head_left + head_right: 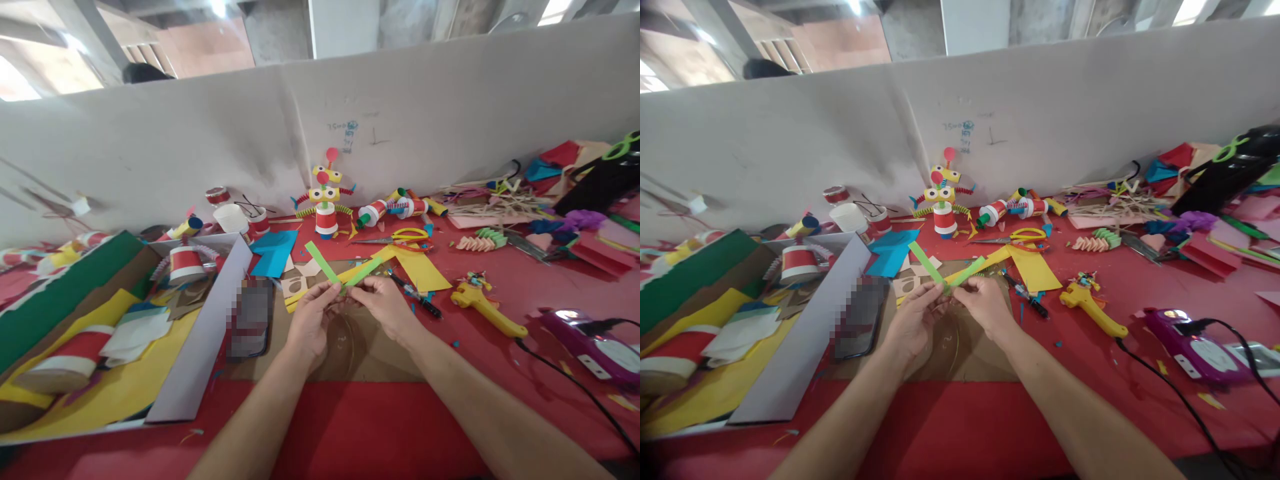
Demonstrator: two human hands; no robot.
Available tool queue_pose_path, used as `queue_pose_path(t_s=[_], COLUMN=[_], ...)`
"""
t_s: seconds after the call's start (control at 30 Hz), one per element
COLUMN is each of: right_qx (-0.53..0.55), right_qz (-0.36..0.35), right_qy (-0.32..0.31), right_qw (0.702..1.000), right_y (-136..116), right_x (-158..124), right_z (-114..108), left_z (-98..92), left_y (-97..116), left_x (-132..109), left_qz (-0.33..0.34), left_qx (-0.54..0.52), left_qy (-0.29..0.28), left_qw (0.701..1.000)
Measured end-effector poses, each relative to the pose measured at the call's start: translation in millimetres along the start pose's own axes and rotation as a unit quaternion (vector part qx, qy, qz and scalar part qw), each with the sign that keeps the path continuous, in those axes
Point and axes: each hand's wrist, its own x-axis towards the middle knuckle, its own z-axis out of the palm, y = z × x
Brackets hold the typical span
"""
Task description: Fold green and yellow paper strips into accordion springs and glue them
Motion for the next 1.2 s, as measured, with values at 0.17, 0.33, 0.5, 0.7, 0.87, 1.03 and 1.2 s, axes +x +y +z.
queue_pose_path(t_s=[0.17, 0.33, 0.5, 0.7, 0.87, 1.03, 1.2], right_qx=[-0.001, -0.008, -0.055, -0.038, 0.006, -0.033, -0.076], right_qz=[0.008, 0.013, -0.008, -0.031, -0.030, -0.051, -0.072], right_qy=[-0.010, -0.007, 0.009, -0.006, -0.024, -0.012, -0.003], right_qw=[1.000, 1.000, 0.998, 0.999, 0.999, 0.998, 0.994], right_y=[-2, -2, 2, 3, 0, -3, -8], right_x=[-3, -2, -1, -3, -5, -5, -6], right_z=[3, 3, 1, 4, 8, 7, 6], left_z=[-3.1, -2.8, -0.8, -4.4, -6.9, -3.1, 0.5], left_y=[3, 1, 4, 2, -2, 0, 3], left_x=[1, 1, -1, 0, 3, 1, -1], left_qz=[0.028, 0.023, 0.005, 0.030, 0.052, 0.043, 0.032], left_qx=[0.031, 0.040, 0.065, 0.099, 0.051, 0.041, 0.031], left_qy=[0.000, -0.006, -0.022, -0.013, 0.014, -0.005, -0.016], left_qw=[0.999, 0.999, 0.998, 0.995, 0.997, 0.998, 0.999])
